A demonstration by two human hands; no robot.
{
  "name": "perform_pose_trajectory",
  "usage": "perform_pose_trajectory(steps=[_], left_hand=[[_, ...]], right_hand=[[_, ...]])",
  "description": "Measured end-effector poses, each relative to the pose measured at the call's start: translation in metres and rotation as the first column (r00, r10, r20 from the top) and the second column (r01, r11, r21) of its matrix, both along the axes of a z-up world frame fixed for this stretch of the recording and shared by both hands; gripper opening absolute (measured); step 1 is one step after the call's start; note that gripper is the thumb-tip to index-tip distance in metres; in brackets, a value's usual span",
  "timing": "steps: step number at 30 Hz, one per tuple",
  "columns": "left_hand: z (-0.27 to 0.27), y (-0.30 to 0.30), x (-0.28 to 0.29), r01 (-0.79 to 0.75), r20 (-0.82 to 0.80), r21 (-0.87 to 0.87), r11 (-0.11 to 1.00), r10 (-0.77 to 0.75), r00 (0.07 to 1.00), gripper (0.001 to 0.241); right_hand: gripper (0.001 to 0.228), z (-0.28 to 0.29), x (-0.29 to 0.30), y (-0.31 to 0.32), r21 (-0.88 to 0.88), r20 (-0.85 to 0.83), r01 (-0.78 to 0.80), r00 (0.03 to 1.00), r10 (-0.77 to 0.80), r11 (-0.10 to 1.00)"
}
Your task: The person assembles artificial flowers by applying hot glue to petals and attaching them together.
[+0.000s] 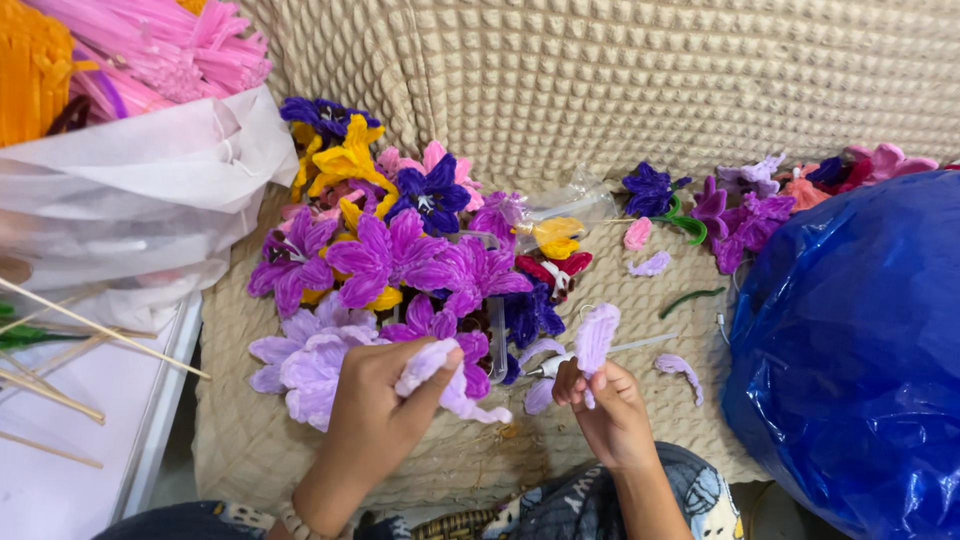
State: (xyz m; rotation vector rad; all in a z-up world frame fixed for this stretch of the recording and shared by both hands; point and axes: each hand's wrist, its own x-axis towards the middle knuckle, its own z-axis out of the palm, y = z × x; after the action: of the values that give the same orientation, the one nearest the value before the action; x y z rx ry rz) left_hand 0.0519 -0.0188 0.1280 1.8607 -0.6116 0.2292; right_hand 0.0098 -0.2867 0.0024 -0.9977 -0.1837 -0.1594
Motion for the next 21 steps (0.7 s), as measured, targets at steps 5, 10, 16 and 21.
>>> perform_pose_trajectory(steps=[5,10,16,21], left_hand=[[-0.009,0.002,0.008,-0.023,-0.044,0.031,0.999,0.024,0.999,0.034],[-0.002,-0.010,0.012,0.254,-0.264,-0.146,0.956,-0.285,0.921,0.028],[-0.072,-0.043,0.014,0.504,-0.473,-0.242,0.829,-0.555,0.684,0.050],[-0.120,-0.037,0.010,0.243,-0.233,0.525,0.816,-0.137,0.963,0.039]], right_hand=[[0.033,0.001,-0.001,0.003,-0.037,-0.014,-0.008,1.000,0.008,0.999],[0.033,-0.010,-0.006,0.005,-0.059,-0.011,-0.006,1.000,0.005,0.998],[0.018,-0.030,-0.014,0.039,-0.468,-0.282,-0.290,0.944,0.169,0.835],[0.026,-0.040,-0.009,0.041,-0.491,-0.547,-0.507,0.812,0.202,0.709]])
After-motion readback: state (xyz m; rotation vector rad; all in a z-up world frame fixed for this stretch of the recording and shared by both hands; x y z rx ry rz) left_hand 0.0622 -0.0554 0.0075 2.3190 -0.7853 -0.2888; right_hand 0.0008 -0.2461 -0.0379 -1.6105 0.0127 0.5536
